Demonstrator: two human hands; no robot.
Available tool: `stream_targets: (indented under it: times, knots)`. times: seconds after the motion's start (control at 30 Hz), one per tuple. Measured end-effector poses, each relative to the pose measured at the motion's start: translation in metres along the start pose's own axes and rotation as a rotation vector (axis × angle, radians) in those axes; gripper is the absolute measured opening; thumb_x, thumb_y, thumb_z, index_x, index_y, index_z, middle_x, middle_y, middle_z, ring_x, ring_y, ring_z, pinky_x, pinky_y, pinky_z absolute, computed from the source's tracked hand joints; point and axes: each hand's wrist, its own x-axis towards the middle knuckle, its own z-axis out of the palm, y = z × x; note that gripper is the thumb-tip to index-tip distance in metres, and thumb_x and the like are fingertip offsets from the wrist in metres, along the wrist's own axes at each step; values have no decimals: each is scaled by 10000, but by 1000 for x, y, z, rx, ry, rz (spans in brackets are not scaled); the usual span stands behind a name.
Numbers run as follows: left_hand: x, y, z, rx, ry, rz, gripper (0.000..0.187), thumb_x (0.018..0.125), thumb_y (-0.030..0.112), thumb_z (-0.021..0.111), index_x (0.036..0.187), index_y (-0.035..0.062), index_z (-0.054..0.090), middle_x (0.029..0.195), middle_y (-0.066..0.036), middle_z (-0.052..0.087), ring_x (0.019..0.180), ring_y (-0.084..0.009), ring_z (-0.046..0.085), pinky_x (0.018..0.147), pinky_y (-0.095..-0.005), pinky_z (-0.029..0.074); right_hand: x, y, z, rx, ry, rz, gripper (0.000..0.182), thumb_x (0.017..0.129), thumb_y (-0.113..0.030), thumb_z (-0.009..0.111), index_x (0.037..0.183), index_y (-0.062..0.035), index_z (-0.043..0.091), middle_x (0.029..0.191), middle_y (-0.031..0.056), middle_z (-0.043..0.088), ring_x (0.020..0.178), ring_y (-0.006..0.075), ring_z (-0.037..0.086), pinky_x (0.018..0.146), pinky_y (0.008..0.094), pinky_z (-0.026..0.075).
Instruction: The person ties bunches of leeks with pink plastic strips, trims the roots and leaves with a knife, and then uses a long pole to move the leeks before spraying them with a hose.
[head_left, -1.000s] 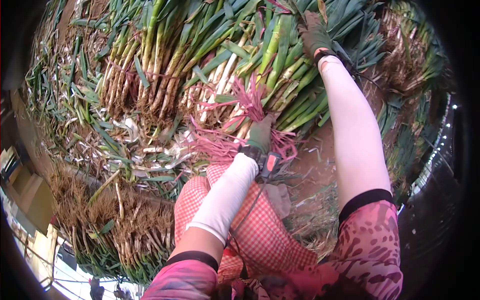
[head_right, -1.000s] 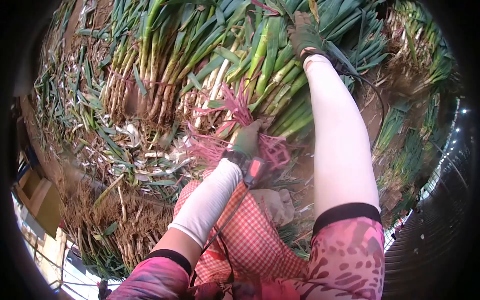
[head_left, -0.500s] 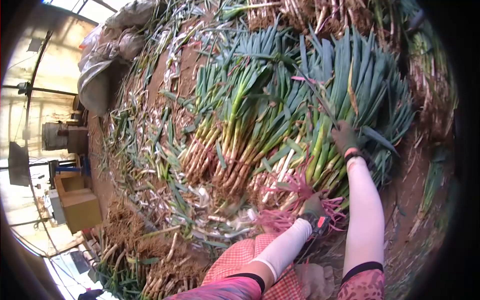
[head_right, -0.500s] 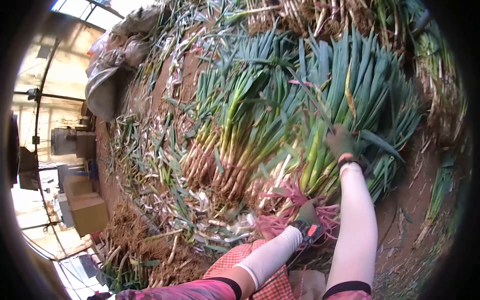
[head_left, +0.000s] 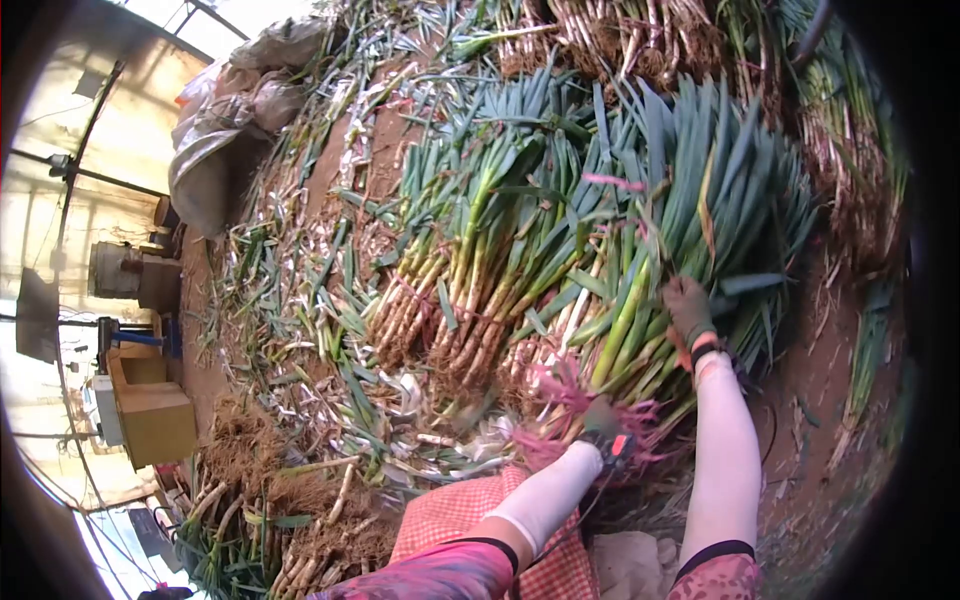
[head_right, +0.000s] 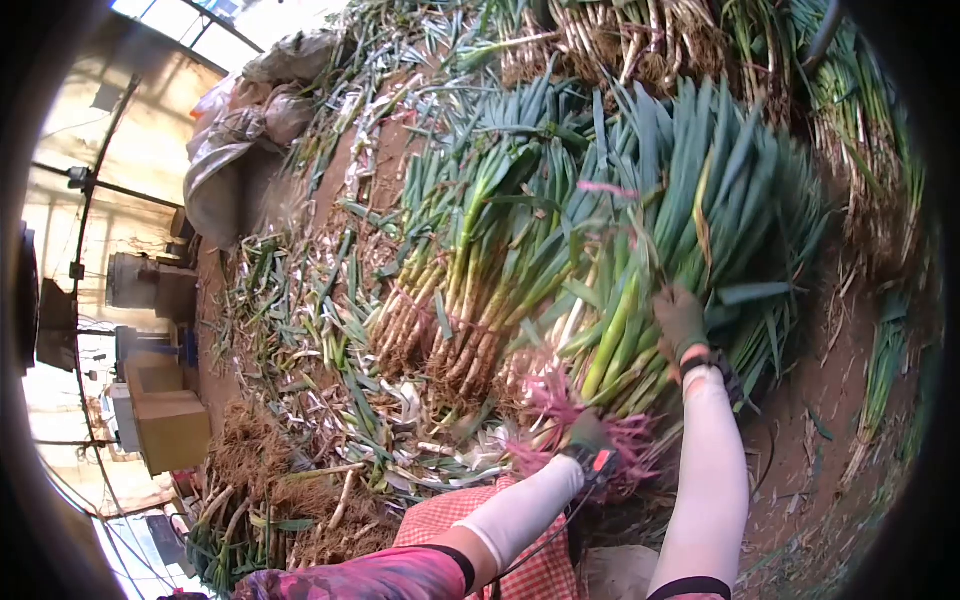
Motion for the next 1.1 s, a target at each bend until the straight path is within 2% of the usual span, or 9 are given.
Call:
stream_targets:
  times: [0.37,0.53,0.6,0.67,0.83,0.87,0.93,1.0,1.1]
  knots:
    - [-195,-122,-210,367,115,258,243,759,110,551,994,51,571,900,-217,630,833,-408,612,692,-465,473,-185,40,79,-46,-132,111,294,873,-292,572,900,-5,630,700,104,615,636,197,557,593,354,443]
    - [-311,-114,-282,152,-6,-71,211,855,211,470,997,93,574,821,-136,648,747,-311,634,662,-411,476,-265,-19,73,-54,-374,145,305,860,-305,569,834,-6,625,689,113,607,646,218,577,602,369,455]
    - [-350,-120,-299,277,-38,-49,266,880,306,452,1005,104,571,779,-99,650,728,-282,639,668,-396,478,-297,-62,72,-128,-449,216,346,843,-324,533,876,5,634,810,242,629,813,416,608,705,452,466]
    - [-383,-136,-308,44,22,-101,298,904,338,469,850,99,638,684,-72,625,590,-194,570,535,-339,432,-324,-96,73,-217,-465,114,362,817,-321,533,831,24,641,774,251,625,769,415,606,694,448,464]
    - [-465,-200,-286,-12,216,41,236,828,307,553,946,106,590,880,-157,627,706,-302,623,632,-407,485,-386,-172,75,-304,-625,71,384,783,-323,550,780,55,616,711,267,581,685,382,570,672,451,424]
    - [-476,-188,-301,-73,-27,-268,444,843,338,552,1113,-13,575,1045,-176,632,987,-274,601,865,-379,467,-396,-170,79,-341,-601,45,372,787,-313,558,796,55,611,703,233,587,657,348,559,651,440,421]
    - [-521,-156,-325,-595,432,-316,294,899,337,472,1017,101,603,917,-191,628,854,-301,615,770,-411,492,-416,-200,98,-271,-606,33,341,802,-288,570,830,51,600,692,157,586,615,268,528,600,403,412]
    - [-518,-241,-287,-145,234,-136,295,894,340,504,1038,104,608,861,-139,652,767,-259,634,718,-393,508,-454,-267,124,-211,-568,27,315,854,-334,573,744,-39,563,617,-12,462,558,99,414,491,273,320]
    - [-566,-229,-324,-772,458,-211,418,876,436,540,946,41,653,716,-121,640,661,-197,609,611,-349,479,-485,-331,165,-167,-657,-134,254,872,-287,590,734,-80,537,629,-40,443,565,81,388,487,266,292]
